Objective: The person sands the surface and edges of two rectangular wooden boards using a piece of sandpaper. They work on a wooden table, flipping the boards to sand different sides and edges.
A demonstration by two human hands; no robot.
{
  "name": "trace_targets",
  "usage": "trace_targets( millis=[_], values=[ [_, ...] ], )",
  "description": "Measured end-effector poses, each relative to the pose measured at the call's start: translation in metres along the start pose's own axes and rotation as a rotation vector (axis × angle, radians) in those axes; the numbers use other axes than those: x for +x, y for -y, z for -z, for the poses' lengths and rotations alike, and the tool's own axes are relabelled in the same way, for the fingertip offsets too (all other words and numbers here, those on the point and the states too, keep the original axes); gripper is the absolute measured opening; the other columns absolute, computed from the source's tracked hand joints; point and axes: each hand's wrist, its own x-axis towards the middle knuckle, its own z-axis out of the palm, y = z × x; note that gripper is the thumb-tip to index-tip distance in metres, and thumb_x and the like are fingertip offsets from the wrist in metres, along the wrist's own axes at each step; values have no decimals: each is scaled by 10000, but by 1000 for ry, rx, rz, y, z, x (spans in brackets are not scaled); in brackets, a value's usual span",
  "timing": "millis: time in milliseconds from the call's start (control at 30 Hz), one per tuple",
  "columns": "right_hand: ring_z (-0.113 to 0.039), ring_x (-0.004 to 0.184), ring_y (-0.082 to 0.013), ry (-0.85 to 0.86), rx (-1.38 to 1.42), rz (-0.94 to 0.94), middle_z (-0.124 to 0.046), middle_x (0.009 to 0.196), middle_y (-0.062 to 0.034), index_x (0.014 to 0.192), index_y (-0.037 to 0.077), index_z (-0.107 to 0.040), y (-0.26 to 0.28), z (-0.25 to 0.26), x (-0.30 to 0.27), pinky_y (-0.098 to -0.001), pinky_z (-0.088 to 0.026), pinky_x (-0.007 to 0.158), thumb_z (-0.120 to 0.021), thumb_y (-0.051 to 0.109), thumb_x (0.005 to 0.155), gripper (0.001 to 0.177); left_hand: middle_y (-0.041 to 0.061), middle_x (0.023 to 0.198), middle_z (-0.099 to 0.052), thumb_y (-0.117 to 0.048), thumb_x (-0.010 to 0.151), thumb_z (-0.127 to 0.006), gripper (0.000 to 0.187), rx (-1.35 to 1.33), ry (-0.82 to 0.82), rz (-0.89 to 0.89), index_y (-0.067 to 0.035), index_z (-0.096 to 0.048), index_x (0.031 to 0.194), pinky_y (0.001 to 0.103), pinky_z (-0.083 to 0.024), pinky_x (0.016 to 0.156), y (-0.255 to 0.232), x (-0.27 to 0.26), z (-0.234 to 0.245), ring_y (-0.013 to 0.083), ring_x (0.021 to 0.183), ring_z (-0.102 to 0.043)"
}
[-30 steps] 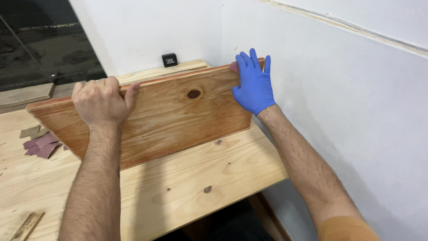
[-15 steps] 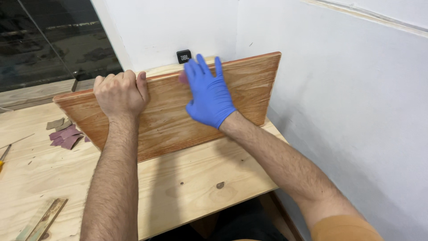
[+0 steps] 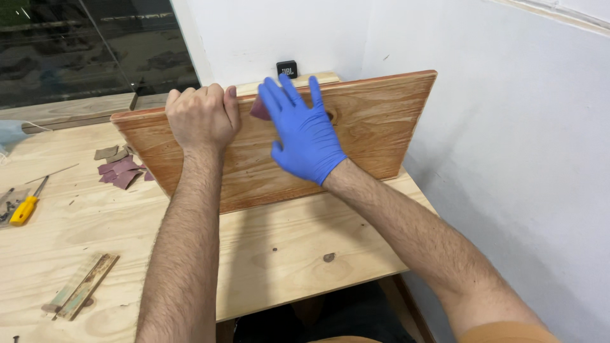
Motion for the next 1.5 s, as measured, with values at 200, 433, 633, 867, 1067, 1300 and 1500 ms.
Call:
trace_targets(
  millis=[200, 433, 633, 867, 1067, 1300, 1500],
  values=[
    [-156, 1600, -366, -35, -32, -111, -188, 1735, -187, 1658, 27, -221, 4, -26, -18, -657, -50, 1247, -673, 533, 934, 992, 73, 596, -514, -484, 1109, -436, 509, -12, -27, -14, -175, -546, 719, 416, -434, 702, 2, -3, -8, 285, 598, -612],
    [-179, 1585, -380, -158, -25, -221, -223, 1709, -209, 1622, 28, -303, -32, -114, -50, -682, -44, 1235, -641, 587, 933, 950, 55, 584, -520, -525, 1113, -438, 539, -24, -31, -12, -191, -541, 703, 390, -434, 701, 2, -1, -5, 259, 588, -610],
    [-206, 1580, -380, -167, 14, -215, -245, 1704, -213, 1617, 22, -314, -50, -156, -74, -690, -39, 1230, -623, 549, 939, 913, 53, 576, -535, -583, 1124, -428, 591, -11, -6, 6, -189, -544, 699, 383, -435, 714, 2, -1, -7, 254, 584, -615],
    [-283, 1569, -359, -159, 53, -132, -334, 1681, -189, 1610, 52, -365, -41, -145, -77, -731, -69, 1214, -684, 476, 875, 906, 56, 582, -542, -642, 1132, -409, 638, -9, 17, 15, -191, -548, 702, 386, -432, 727, 1, -2, -5, 253, 594, -615],
    [-265, 1584, -245, -44, 21, 31, -298, 1712, -55, 1628, 155, -339, -31, -173, -100, -668, -73, 1248, -687, 452, 810, 938, 76, 578, -546, -632, 1118, -397, 646, -39, 9, 2, -170, -549, 694, 404, -432, 703, -3, 2, 1, 283, 587, -621],
    [-161, 1599, -399, -57, 250, -372, -168, 1721, -261, 1631, -26, -245, -21, -156, -130, -637, -60, 1268, -732, 377, 852, 1003, 53, 581, -534, -640, 1121, -433, 634, -34, 14, -10, -183, -548, 698, 387, -434, 718, 2, -2, -4, 262, 582, -607],
    [-10, 1616, -422, -360, 591, -893, 100, 1717, -286, 1663, -35, -8, -74, -202, -145, -541, -100, 1316, -740, 282, 933, 1081, 78, 621, -525, -653, 1162, -404, 641, -31, 40, -49, -186, -545, 746, 394, -444, 730, 4, -7, -4, 277, 621, -616]
  ],
)
